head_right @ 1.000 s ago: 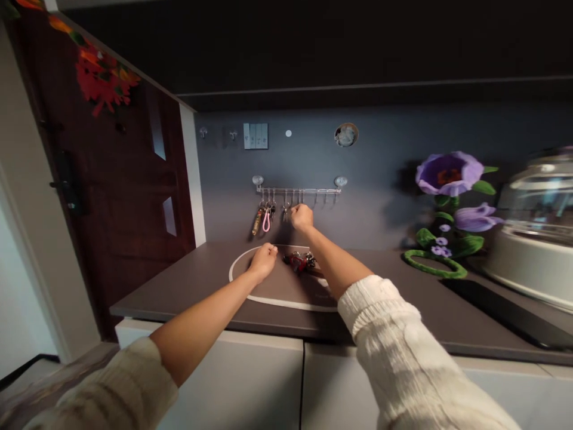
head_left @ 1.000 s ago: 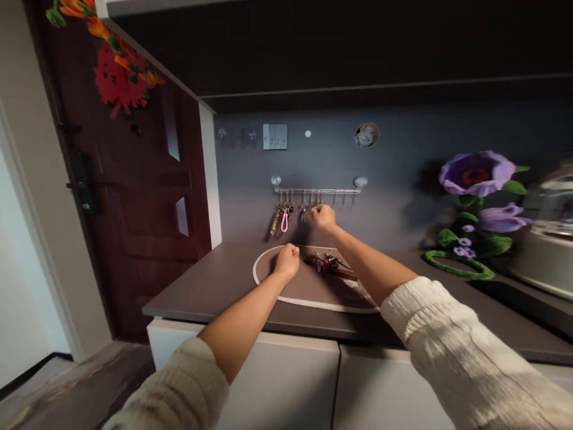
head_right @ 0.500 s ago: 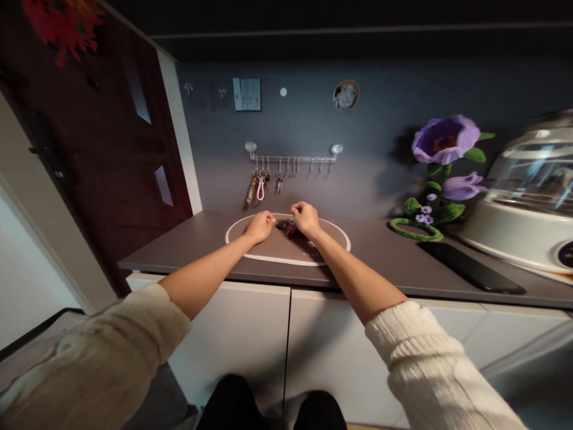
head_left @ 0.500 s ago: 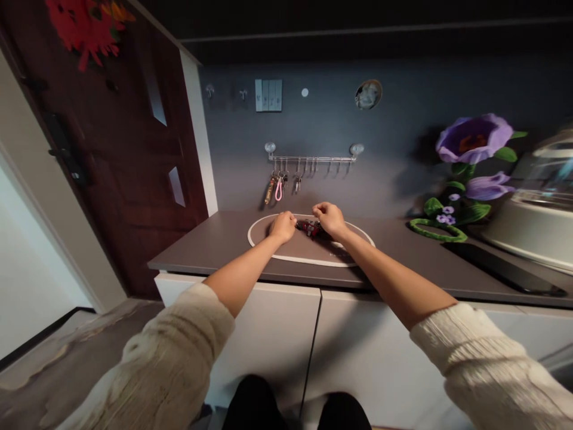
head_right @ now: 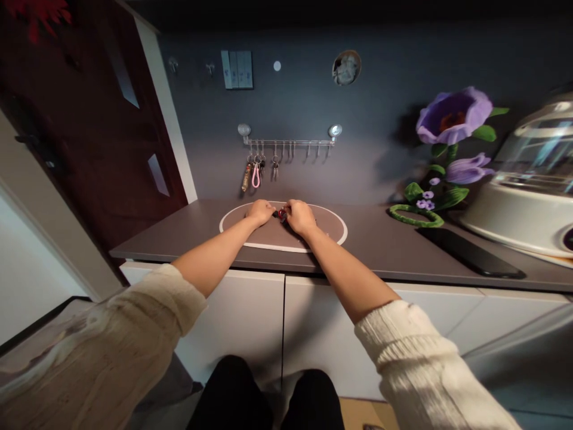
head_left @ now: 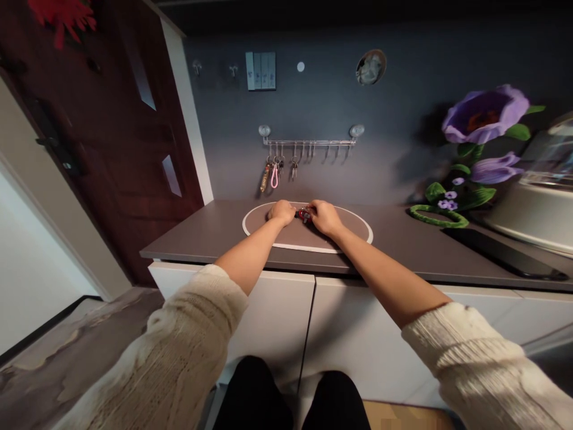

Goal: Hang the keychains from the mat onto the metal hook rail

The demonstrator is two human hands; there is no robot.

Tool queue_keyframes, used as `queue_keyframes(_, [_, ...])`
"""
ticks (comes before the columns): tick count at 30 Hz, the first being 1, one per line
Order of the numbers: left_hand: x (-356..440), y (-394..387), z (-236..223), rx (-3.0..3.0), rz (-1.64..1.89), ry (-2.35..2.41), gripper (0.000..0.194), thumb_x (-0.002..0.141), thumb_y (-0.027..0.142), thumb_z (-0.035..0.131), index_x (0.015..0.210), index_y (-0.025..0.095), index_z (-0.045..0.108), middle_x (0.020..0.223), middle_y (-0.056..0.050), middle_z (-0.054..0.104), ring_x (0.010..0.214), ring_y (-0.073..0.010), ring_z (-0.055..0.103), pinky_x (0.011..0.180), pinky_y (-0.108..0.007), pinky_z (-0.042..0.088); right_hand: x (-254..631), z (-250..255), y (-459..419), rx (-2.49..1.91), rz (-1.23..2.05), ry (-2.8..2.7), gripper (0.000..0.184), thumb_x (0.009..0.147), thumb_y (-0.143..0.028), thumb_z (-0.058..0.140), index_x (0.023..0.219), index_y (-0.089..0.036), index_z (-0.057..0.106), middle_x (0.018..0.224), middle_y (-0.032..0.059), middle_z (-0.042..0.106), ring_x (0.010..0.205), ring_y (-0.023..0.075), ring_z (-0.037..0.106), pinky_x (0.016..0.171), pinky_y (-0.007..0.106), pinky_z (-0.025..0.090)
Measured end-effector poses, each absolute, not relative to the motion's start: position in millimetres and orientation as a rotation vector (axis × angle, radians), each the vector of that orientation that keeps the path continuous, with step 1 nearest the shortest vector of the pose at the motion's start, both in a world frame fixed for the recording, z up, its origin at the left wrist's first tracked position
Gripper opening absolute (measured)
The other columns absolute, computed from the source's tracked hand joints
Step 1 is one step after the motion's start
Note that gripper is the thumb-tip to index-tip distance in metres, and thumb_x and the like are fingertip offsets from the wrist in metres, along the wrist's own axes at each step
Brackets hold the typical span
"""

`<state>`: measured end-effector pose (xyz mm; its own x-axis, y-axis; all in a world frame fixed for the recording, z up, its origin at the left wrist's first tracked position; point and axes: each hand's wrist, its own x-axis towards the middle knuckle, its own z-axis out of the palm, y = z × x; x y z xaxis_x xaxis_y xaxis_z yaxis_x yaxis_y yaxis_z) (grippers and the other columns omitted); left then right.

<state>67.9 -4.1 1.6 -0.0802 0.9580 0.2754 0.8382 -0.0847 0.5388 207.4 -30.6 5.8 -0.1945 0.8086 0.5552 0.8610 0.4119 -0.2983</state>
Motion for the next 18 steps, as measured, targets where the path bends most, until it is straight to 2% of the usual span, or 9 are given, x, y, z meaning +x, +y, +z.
queue_keyframes(8, [61,8,-6,1.978,1.078,1.893,0.02,0.076,0.031,0.049,0.073,0.017,0.063,0.077,-0.005,0.066,0.072,-0.0144,0.057,0.07,-0.025,0.041,206,5,-28,-1.427,-0.117,-2.018,0.021,0.08,-0.018,0.046,0.089,-0.016,0.064,0.096,0.0102,0.065,0.087,0.0191,0.057,0.075,0.026,0.038])
queue_keyframes(13, [61,7,-5,1.983,1.274,1.78,0.019,0.077,0.026,0.047,0.075,0.015,0.063,0.081,-0.005,0.066,0.074,-0.0129,0.055,0.072,-0.024,0.041,206,5,-30,-1.427,-0.127,-2.011,0.022,0.079,-0.016,0.045,0.089,-0.015,0.064,0.095,0.0098,0.065,0.089,0.0183,0.056,0.077,0.025,0.038])
queue_keyframes(18, [62,1,0,1.956,1.496,1.577,0.018,0.077,0.025,0.048,0.073,0.013,0.062,0.076,-0.004,0.064,0.071,-0.0128,0.054,0.071,-0.024,0.041,207,3,-29,-1.4,-0.142,-1.994,0.022,0.079,-0.017,0.045,0.09,-0.015,0.063,0.096,0.0092,0.064,0.09,0.0181,0.056,0.079,0.026,0.039])
